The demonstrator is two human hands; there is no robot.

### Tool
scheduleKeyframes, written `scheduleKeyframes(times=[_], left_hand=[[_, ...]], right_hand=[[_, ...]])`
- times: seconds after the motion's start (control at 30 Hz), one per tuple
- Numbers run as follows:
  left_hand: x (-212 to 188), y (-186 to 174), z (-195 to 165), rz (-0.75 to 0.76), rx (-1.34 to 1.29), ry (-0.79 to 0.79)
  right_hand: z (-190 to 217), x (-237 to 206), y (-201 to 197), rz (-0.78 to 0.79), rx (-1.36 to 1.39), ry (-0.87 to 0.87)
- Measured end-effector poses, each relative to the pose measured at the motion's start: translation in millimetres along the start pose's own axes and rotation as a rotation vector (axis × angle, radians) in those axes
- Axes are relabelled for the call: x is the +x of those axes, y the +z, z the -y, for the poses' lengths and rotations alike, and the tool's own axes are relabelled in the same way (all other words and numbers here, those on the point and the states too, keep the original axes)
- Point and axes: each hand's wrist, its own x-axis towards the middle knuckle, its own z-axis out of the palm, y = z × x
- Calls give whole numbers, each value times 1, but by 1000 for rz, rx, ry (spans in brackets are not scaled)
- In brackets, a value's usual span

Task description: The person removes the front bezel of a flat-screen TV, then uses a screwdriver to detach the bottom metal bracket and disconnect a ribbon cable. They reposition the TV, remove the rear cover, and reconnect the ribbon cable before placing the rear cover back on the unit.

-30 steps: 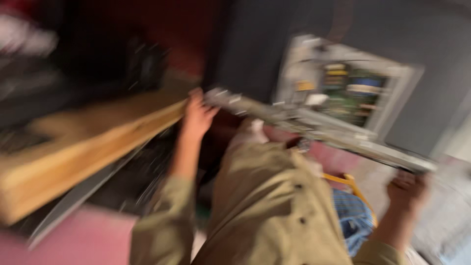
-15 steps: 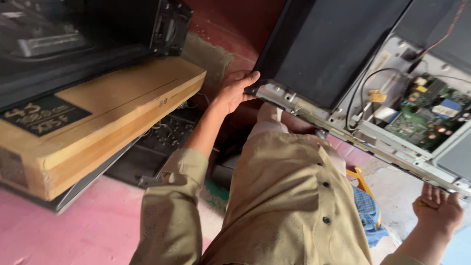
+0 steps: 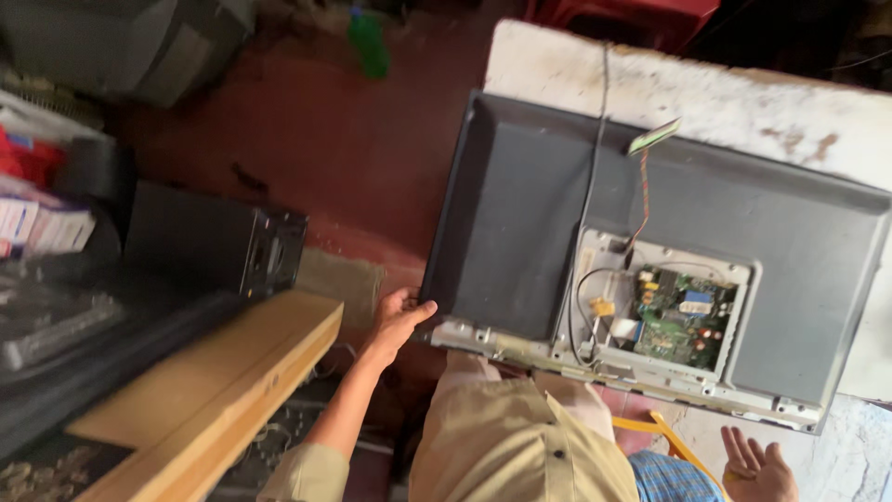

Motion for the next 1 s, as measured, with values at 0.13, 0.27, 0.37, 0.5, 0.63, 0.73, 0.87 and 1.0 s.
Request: scheduleKeyframes(times=[0.13,0.27,0.37,0.5,0.63,0.73,0.87,1.0], left_hand=[[38,15,-44,-32,-30,118],[94,43,-98,-114,40,252],[139,61,-143,-144,82,315],[180,81,-183,-109,132,288],[201,99,-195,-177,152,245],[204,102,-192,-203,162,251],[197,100,-192,-224,236,285],[179,101,-190,-339,407,120]], right_hand=[[6,-3,-8,-12,16,-75],[12,-3,-30,74,-68,-206],[14,1,-42,-23,-137,-251],[23,12,-49,-326,-201,-199],[49,27,-59,-402,-262,-257],[72,43,-67,-404,-304,-427],[103,78,-50,-199,-291,-935],[161,106,-4,-226,-825,-1096]])
